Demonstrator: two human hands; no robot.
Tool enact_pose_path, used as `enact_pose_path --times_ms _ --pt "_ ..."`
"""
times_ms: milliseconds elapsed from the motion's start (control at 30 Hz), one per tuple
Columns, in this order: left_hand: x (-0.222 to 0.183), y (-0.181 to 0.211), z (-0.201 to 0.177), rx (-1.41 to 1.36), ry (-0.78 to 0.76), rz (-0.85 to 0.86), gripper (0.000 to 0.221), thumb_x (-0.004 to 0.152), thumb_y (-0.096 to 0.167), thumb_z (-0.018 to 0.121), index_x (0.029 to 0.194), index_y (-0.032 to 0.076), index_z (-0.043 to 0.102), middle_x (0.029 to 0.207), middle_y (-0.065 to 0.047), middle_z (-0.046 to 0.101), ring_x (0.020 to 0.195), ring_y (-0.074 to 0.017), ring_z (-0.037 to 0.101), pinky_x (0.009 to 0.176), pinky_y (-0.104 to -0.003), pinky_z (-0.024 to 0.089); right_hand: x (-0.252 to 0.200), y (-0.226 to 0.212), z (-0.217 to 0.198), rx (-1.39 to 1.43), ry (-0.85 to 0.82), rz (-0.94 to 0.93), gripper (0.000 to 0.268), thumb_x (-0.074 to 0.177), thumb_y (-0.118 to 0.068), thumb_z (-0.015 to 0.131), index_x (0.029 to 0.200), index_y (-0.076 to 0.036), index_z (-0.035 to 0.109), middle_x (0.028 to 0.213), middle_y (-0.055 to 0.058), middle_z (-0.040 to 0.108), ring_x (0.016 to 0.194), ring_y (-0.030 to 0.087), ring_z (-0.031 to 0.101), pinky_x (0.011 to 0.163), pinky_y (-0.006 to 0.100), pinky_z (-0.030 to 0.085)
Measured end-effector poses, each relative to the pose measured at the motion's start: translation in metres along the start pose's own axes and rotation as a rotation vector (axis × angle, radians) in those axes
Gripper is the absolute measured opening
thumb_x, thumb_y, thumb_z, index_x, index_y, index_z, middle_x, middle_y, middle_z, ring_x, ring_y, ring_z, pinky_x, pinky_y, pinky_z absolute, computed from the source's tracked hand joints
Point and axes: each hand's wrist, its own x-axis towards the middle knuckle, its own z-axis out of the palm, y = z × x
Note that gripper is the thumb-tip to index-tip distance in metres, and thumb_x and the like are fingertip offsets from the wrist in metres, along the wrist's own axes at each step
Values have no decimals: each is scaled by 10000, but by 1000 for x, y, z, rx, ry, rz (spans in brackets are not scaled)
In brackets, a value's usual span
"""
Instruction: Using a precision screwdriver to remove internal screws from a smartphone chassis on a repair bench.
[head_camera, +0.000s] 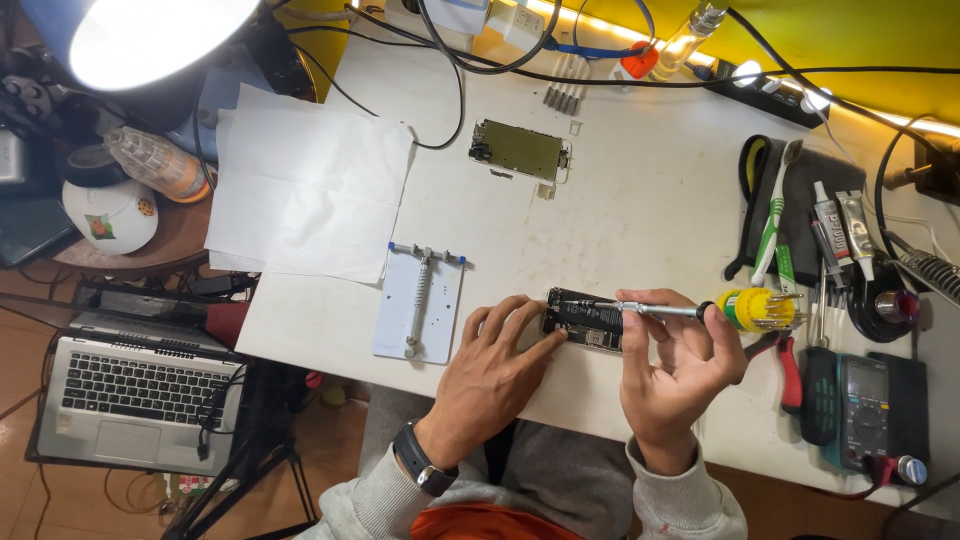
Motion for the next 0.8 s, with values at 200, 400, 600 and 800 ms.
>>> enact_pose_path --times_ms 200,400,600,800 --pt "-1 0 0 -26 -13 -7 325 972 106 637 1294 141 615 1424 -186 511 1354 -376 475 1030 -533 399 -3 -2 0 15 -33 -6 702 1006 161 554 1498 -190 197 1060 379 607 924 412 699 827 436 632" --pt "0 0 -1 -30 -5 -7 312 982 118 624 1294 141 621 1413 -187 515 1350 -369 481 1031 -526 399 -4 -4 0 -17 -70 -16 720 1006 166 564 1513 -191 199 1075 355 610 947 403 705 826 415 644" --pt "0 0 -2 -31 -5 -2 313 985 119 626 1297 141 620 1408 -189 517 1353 -372 476 1030 -523 399 -4 -2 -1 18 -61 -10 698 1010 150 552 1506 -198 205 1074 361 611 941 411 699 824 432 640" --pt "0 0 -2 -19 12 -4 306 979 114 644 1283 144 621 1395 -187 527 1345 -370 490 1019 -520 409 -4 -7 0 15 -83 -1 718 1002 166 558 1505 -210 210 1071 352 609 939 399 712 794 394 637"
